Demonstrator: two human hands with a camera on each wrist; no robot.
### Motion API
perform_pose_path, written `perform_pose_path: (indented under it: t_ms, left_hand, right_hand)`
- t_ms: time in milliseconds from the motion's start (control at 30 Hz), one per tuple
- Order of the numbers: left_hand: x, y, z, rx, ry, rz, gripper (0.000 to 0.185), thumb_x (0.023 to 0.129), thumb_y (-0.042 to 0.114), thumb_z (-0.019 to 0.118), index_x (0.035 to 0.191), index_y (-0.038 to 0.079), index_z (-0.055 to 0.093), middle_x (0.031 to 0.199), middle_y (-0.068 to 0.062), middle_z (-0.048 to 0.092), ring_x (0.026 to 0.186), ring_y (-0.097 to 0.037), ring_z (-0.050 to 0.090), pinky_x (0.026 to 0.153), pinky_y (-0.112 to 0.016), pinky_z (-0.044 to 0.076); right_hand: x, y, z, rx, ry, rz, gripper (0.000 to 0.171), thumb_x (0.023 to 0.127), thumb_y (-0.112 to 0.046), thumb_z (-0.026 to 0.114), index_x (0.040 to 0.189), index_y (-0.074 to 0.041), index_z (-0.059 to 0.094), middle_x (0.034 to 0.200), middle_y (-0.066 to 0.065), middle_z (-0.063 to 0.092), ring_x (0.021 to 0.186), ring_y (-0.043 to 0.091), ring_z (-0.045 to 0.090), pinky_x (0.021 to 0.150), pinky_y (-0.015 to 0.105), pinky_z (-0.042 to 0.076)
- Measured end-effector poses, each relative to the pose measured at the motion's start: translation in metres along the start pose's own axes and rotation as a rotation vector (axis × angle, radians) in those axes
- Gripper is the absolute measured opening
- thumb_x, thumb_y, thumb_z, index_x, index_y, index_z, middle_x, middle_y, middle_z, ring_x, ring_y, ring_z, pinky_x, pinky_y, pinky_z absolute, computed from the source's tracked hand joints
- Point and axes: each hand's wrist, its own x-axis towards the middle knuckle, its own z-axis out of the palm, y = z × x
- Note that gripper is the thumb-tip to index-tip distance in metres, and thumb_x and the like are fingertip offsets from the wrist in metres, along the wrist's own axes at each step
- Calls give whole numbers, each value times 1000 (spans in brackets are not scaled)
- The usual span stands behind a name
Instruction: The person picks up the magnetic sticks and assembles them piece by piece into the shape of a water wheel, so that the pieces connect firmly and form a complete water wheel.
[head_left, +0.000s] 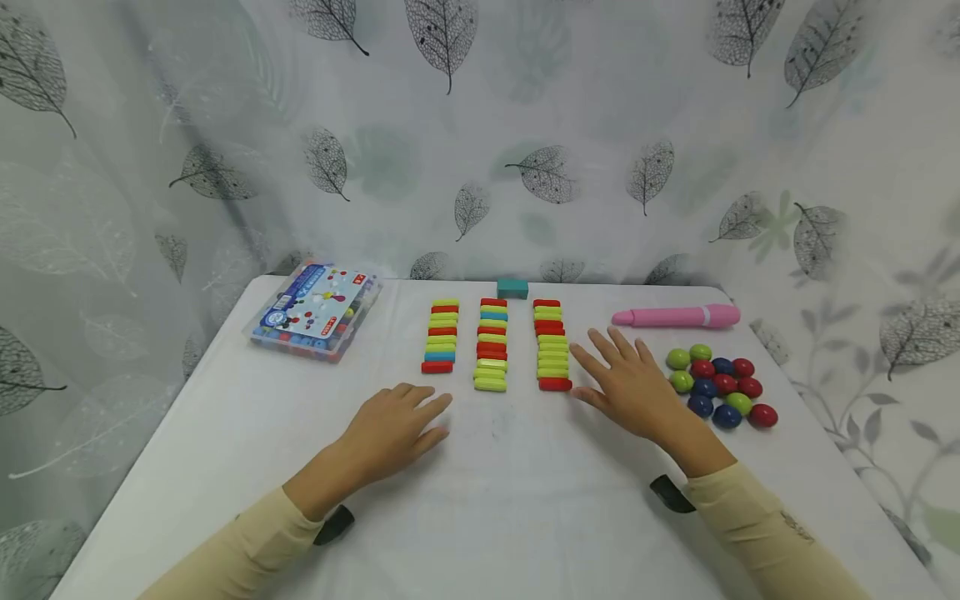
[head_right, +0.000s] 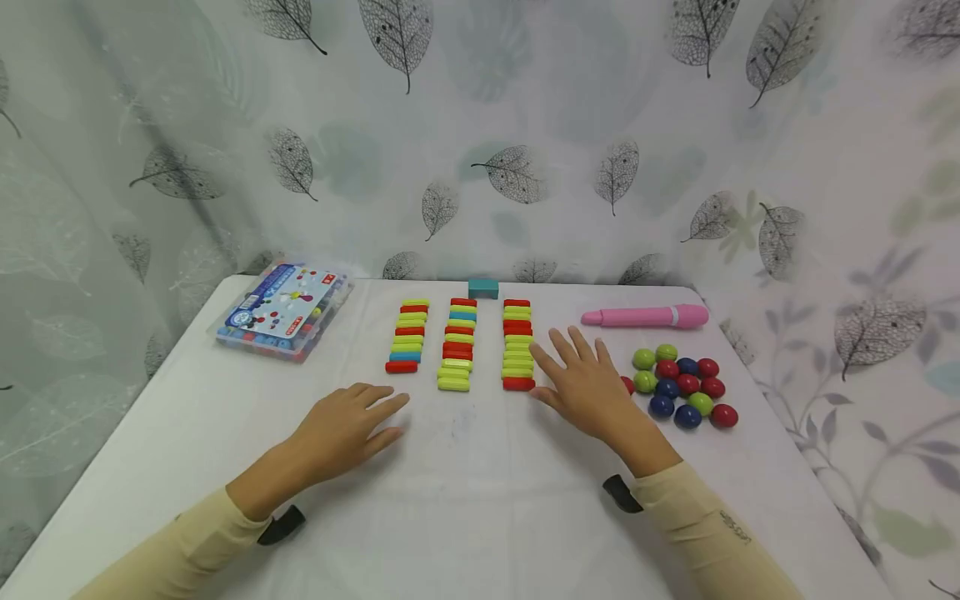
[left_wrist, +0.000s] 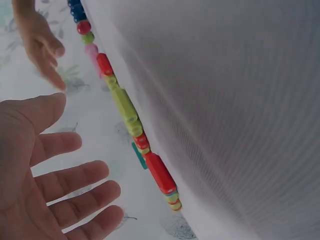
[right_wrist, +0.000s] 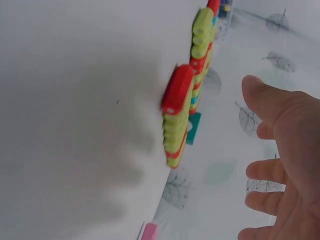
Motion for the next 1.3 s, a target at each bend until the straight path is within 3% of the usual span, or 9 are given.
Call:
perform_pose_path:
  t_ms: [267,500,800,1300]
  left_hand:
    - [2,3,3,5,17,21,51,96,43,70,140,20,62,129,-4,68,115,-25,63,90,-41,58]
    - [1,5,4,5,3,15,50,96,43,69,140,20,63,129,-5,68,114,-25,64,90,-42,58]
    - [-1,3,5,-10,14,28,49,96,42,70,138,18,64,129,-7,68,113,-26,64,89,-43,59]
    - [-2,0,6,-12,36,37,49,95,41,71,137,17,65,128,-7,69,113,-26,64,89,-42,59]
  right_hand:
    - [-16,30,1,-13,0,46,66,92,-38,75,148,-11,53,148,24,51,136,48,44,110,70,34]
    - [-33,62,-2,-6,-33,119,59,90,-31,78,140,-3,60,126,25,61,115,46,55,95,63,50]
    - [-41,81,7,10,-71,154,53,90,-31,78,130,2,65,119,25,61,108,43,54,86,61,53]
    - [-34,81,15,9,-103,135,32,88,-20,79,112,1,72,98,15,60,93,36,54,82,57,50]
